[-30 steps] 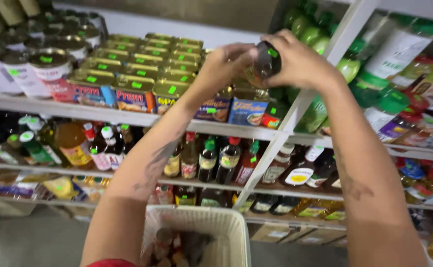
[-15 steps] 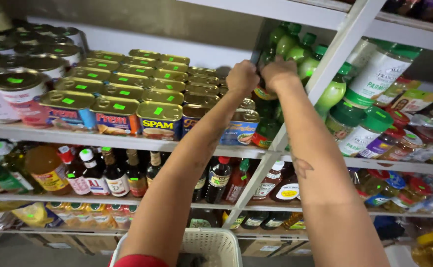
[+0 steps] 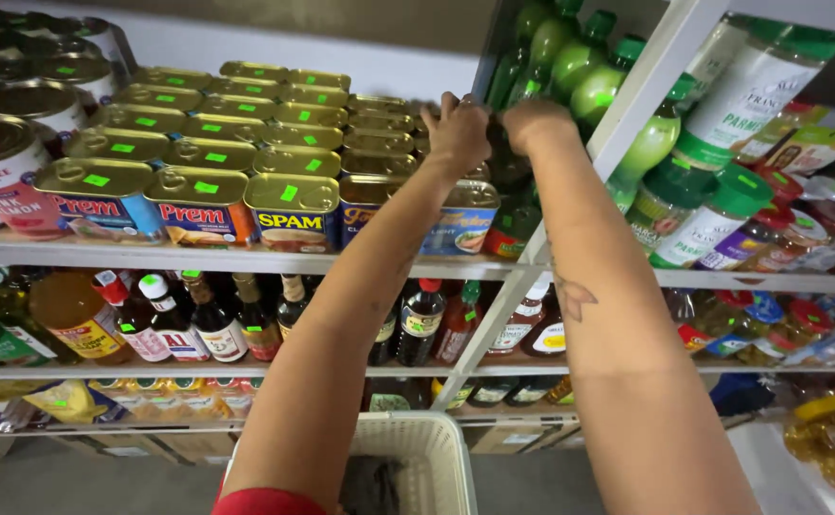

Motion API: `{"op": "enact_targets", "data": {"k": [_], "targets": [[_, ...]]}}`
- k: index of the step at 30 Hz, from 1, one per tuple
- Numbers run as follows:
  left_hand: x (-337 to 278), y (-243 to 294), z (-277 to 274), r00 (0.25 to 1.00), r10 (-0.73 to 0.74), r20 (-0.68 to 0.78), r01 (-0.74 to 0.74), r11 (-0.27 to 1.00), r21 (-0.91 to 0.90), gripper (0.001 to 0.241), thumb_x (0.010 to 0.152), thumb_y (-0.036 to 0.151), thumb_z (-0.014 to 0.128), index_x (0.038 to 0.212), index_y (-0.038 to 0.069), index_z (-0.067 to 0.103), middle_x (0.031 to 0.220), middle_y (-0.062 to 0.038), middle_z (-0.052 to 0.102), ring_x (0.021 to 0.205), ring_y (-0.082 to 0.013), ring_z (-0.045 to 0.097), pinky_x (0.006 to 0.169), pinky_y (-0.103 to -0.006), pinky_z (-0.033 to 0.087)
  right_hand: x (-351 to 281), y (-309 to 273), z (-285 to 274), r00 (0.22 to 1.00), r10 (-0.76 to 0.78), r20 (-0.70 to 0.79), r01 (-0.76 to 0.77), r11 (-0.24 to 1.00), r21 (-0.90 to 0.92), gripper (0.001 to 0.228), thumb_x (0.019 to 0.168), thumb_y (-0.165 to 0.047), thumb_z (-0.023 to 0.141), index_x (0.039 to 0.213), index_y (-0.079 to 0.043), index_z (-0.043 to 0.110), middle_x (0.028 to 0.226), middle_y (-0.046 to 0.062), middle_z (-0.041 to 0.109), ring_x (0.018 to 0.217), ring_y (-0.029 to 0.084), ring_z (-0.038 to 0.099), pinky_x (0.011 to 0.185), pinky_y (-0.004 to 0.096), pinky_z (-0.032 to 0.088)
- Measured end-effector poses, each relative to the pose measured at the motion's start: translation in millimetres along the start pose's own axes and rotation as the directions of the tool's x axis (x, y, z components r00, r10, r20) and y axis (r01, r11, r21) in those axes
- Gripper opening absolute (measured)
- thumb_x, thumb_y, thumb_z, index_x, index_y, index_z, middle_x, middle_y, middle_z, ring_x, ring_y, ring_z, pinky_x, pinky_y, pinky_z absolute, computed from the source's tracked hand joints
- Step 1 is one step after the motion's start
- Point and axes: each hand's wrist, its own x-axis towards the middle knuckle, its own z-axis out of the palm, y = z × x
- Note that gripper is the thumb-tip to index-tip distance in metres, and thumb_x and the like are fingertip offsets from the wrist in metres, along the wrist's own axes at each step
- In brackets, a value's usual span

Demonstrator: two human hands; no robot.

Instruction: The recorder is wiping canned food items with a cloth and placing them into a shopping basket in a grocery store.

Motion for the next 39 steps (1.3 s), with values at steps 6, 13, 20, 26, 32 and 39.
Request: {"op": "enact_targets", "data": {"k": [6,13,20,26,32,39], "targets": [[17.8,-2.8,20.5,0.994,0.022,-0.109,-0.018,0.999,0.036,0.019,0.082,0.012,0.061,0.093,0.012,0.076,0.101,-0.013,0.074,0.125,-0.0344,0.049,0.111,-0.0740,0.022,-2.8,-3.3,13.4,0.998,-0.063,-0.002,0.062,0.989,-0.133,0.060,0.068,-0.044,0.093,0.112,-0.004,0.080,0.116,0.014,0.077,0.100,0.032,0.075,0.088,0.045,0.058],[20.0,-7.9,24.9,0.983,0.075,-0.169,-0.071,0.997,0.029,0.021,0.085,0.013,0.058,0.096,0.005,0.074,0.118,-0.019,0.060,0.124,-0.0387,0.038,0.105,-0.0764,0.028,23.8,3.0,39.1,0.981,-0.066,-0.180,0.067,0.998,0.002,0.026,0.092,-0.014,0.061,0.104,0.002,0.078,0.106,0.020,0.077,0.092,0.040,0.073,0.077,0.050,0.057],[9.8,-0.1,14.2,0.975,0.208,0.083,-0.221,0.956,0.193,0.032,0.082,0.009,0.061,0.110,0.011,0.074,0.109,-0.007,0.072,0.122,-0.0236,0.054,0.116,-0.0662,-0.006,-58.7,-23.0,-27.9,0.991,0.129,-0.021,-0.115,0.938,0.326,0.049,0.101,-0.018,0.035,0.133,0.006,0.063,0.140,0.023,0.063,0.133,0.037,0.057,0.110,0.054,0.047],[-1.2,8.9,-10.5,0.948,0.250,0.196,-0.290,0.933,0.214,0.038,0.090,0.017,0.059,0.127,0.013,0.068,0.122,-0.006,0.072,0.127,-0.0266,0.054,0.116,-0.0688,-0.012,-76.7,-20.1,-29.7,0.996,-0.050,0.072,0.034,0.980,0.197,0.043,0.094,-0.004,0.047,0.130,0.010,0.064,0.138,0.029,0.062,0.133,0.042,0.057,0.108,0.054,0.050],[1.3,12.1,-16.5,0.947,0.187,0.261,-0.249,0.941,0.228,0.038,0.099,0.023,0.049,0.133,0.014,0.064,0.128,-0.006,0.069,0.130,-0.0291,0.052,0.115,-0.0725,-0.013,-66.4,-19.4,-26.2,0.995,0.030,0.091,-0.051,0.971,0.235,0.048,0.090,-0.007,0.049,0.133,0.011,0.061,0.142,0.027,0.059,0.135,0.038,0.055,0.107,0.052,0.050],[-11.2,7.6,-25.0,0.942,0.213,0.260,-0.253,0.958,0.131,0.037,0.100,0.031,0.049,0.127,0.012,0.067,0.119,-0.011,0.070,0.124,-0.0343,0.055,0.114,-0.0761,-0.009,-64.2,-23.3,-27.7,0.992,0.093,0.080,-0.116,0.927,0.356,0.050,0.091,-0.009,0.043,0.135,0.007,0.061,0.143,0.024,0.059,0.136,0.036,0.055,0.109,0.050,0.048]]}}
